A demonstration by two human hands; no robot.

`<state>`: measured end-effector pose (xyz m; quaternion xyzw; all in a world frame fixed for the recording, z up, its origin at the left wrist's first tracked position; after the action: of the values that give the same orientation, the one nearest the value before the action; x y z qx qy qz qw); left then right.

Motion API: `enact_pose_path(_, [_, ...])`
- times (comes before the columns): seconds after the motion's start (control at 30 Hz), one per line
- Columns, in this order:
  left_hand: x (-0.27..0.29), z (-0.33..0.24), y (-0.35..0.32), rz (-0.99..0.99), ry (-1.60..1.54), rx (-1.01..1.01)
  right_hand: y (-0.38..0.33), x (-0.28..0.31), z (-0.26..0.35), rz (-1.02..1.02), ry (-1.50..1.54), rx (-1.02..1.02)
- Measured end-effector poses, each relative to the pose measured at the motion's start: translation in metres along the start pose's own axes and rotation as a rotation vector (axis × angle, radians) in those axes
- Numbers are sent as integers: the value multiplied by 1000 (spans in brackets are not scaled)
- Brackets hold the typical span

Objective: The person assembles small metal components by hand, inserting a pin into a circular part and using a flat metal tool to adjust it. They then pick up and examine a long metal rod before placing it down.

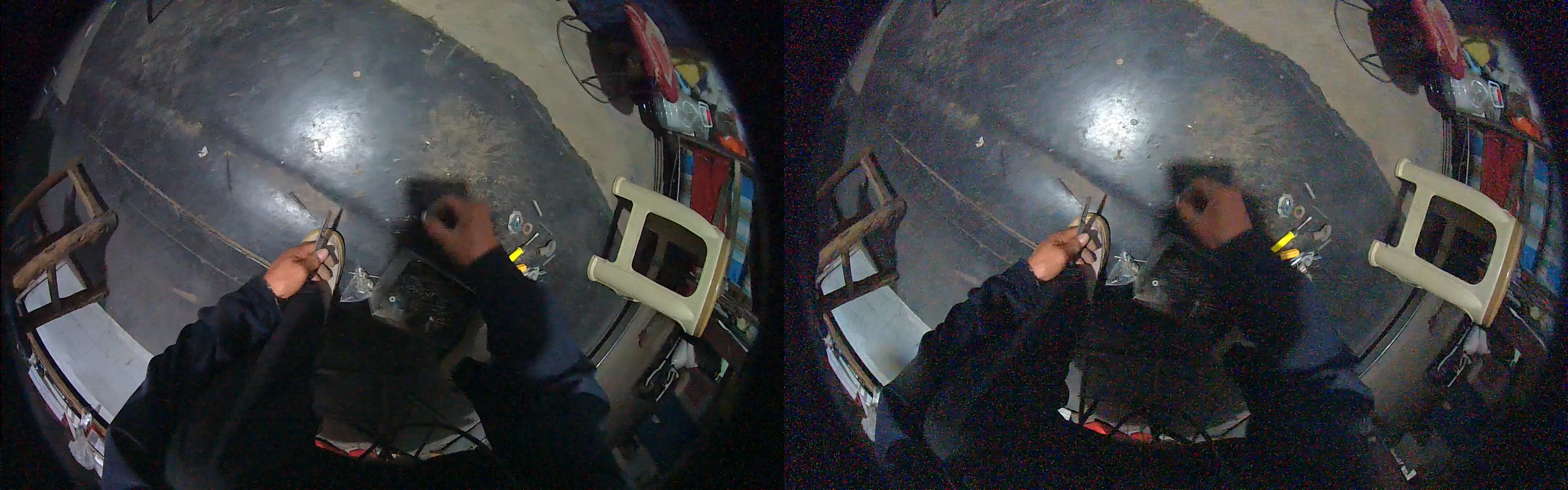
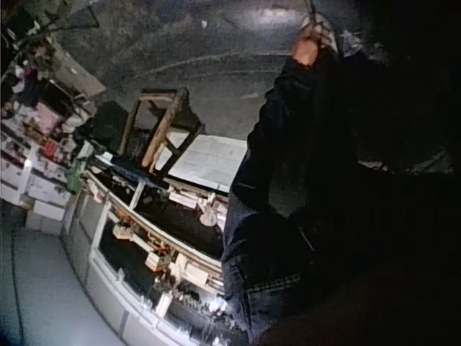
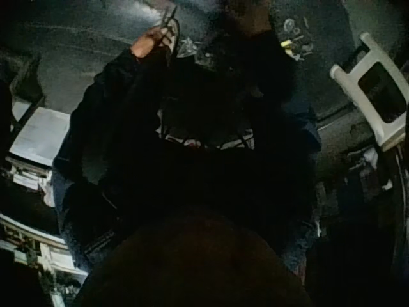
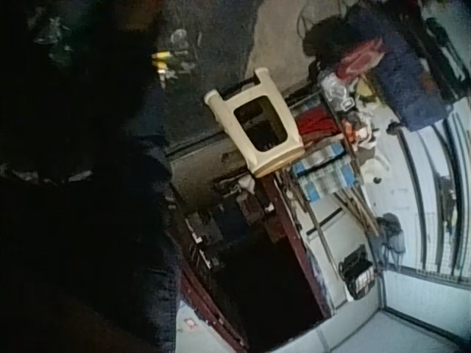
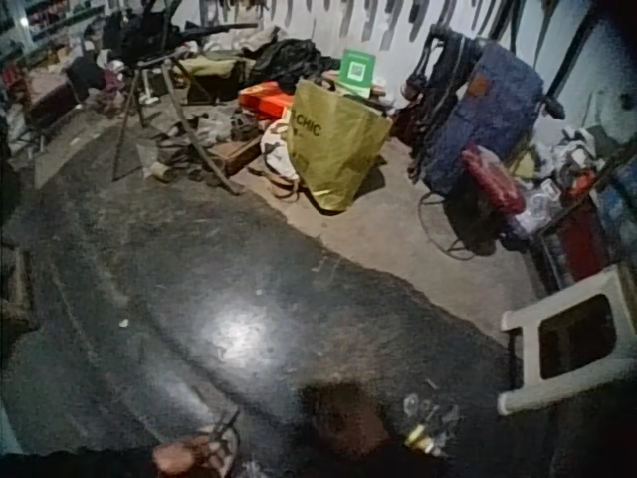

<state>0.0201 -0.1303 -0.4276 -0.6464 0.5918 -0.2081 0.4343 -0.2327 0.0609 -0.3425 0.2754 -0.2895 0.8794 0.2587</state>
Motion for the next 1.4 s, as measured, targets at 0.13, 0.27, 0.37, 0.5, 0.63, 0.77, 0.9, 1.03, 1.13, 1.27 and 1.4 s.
enact_pose_path(0.13, [-1,1,0,-5,-8,41,-53,-14,18,381,76,3])
enact_pose_path(0.27, [-2,-4,-3,-7,-62,5,-48,-10,2,103,-47,55])
enact_pose_path(0.37, [-3,-5,-4,13,-89,5,-14,-16,-33,-103,-114,-81])
enact_pose_path(0.5, [-4,-7,-5,7,-87,-23,34,-37,-51,-239,-190,-67])
enact_pose_path(0.63, [-1,-2,-6,-48,-111,44,60,-53,-55,-226,-210,-136])
enact_pose_path(0.77, [-2,-2,-5,-42,-139,26,66,-54,-44,-291,-301,-55])
enact_pose_path(0.9, [-2,-1,-5,-34,-147,28,67,-55,-42,-285,-380,-69])
enact_pose_path(1.03, [-1,0,-4,-34,-102,30,65,-51,-40,-350,-327,-23])
enact_pose_path(1.13, [-2,1,-4,-18,-111,50,66,-51,-44,-326,-251,-56])
enact_pose_path(1.27, [-2,-2,-5,-15,-103,21,69,-54,-37,-330,-216,34])
enact_pose_path(1.4, [-2,-1,-5,-33,-116,26,73,-60,-35,-329,-259,23])
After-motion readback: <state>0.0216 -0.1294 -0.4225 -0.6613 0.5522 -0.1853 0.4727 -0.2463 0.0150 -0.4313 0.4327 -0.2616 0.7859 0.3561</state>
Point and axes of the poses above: each hand's wrist, its own y-axis towards the middle knuckle, its own x-axis out of the back of the hand, z = x × y, the point moved 6 cm from there along y, towards the middle knuckle, and after that the axes turned 1 degree about x, right-handed, at the moved point
